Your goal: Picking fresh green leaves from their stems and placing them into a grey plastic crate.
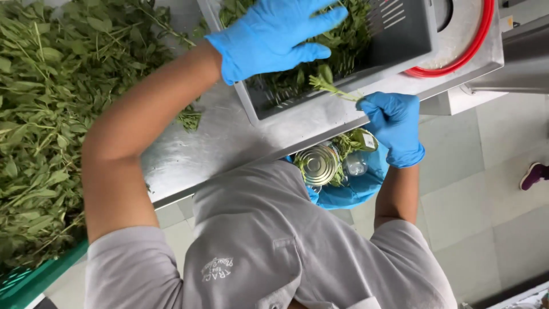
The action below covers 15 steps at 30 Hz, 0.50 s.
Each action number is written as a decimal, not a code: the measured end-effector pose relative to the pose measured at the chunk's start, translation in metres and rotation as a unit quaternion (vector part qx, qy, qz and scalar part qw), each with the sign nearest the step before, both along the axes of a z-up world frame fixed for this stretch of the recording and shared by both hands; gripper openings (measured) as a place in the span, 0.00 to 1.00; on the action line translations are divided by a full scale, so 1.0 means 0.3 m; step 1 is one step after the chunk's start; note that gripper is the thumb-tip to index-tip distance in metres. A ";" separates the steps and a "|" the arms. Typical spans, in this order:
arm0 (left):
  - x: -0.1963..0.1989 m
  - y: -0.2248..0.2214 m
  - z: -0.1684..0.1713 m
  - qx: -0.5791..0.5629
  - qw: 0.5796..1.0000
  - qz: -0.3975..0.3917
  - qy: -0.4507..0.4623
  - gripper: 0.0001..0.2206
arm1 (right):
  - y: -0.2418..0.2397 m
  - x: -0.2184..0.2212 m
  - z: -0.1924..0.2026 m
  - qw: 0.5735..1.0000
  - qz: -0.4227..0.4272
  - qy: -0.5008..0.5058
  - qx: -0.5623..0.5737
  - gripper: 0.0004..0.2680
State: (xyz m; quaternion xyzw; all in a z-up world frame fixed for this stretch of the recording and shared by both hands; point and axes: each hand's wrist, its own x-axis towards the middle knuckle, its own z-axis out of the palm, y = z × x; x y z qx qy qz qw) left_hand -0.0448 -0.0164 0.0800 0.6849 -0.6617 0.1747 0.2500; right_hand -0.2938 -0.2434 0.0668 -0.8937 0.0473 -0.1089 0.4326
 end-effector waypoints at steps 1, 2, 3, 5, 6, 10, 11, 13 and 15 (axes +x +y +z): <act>-0.008 -0.032 -0.086 -0.011 1.000 -0.018 0.013 0.22 | 0.014 -0.002 0.003 1.000 0.012 -0.006 -0.013 0.02; -0.023 -0.042 -0.116 -0.011 1.000 -0.017 0.015 0.22 | 0.022 -0.002 0.005 1.000 0.013 -0.003 -0.012 0.02; -0.031 -0.057 -0.143 0.054 0.989 -0.086 0.110 0.18 | 0.026 0.003 0.010 0.999 0.026 -0.013 -0.022 0.02; -0.052 -0.073 -0.156 0.117 0.960 -0.153 0.202 0.14 | 0.022 0.003 0.011 0.998 0.040 -0.023 -0.034 0.02; -0.066 -0.074 -0.142 0.169 0.952 -0.167 0.193 0.12 | 0.014 -0.001 0.008 0.997 0.057 -0.027 -0.043 0.02; -0.088 -0.038 0.014 0.239 0.960 -0.131 0.059 0.08 | -0.005 -0.024 0.042 0.989 0.115 -0.035 -0.091 0.01; -0.010 -0.006 -0.073 0.237 0.961 -0.128 0.060 0.08 | -0.043 -0.076 0.046 0.988 0.118 -0.035 -0.092 0.01; 0.152 0.065 -0.245 0.018 0.952 -0.161 0.258 0.15 | -0.118 -0.170 0.052 0.993 0.065 -0.042 -0.084 0.03; 0.189 0.138 -0.142 0.097 0.959 -0.034 0.265 0.15 | -0.218 -0.325 0.026 0.996 -0.004 0.000 -0.084 0.02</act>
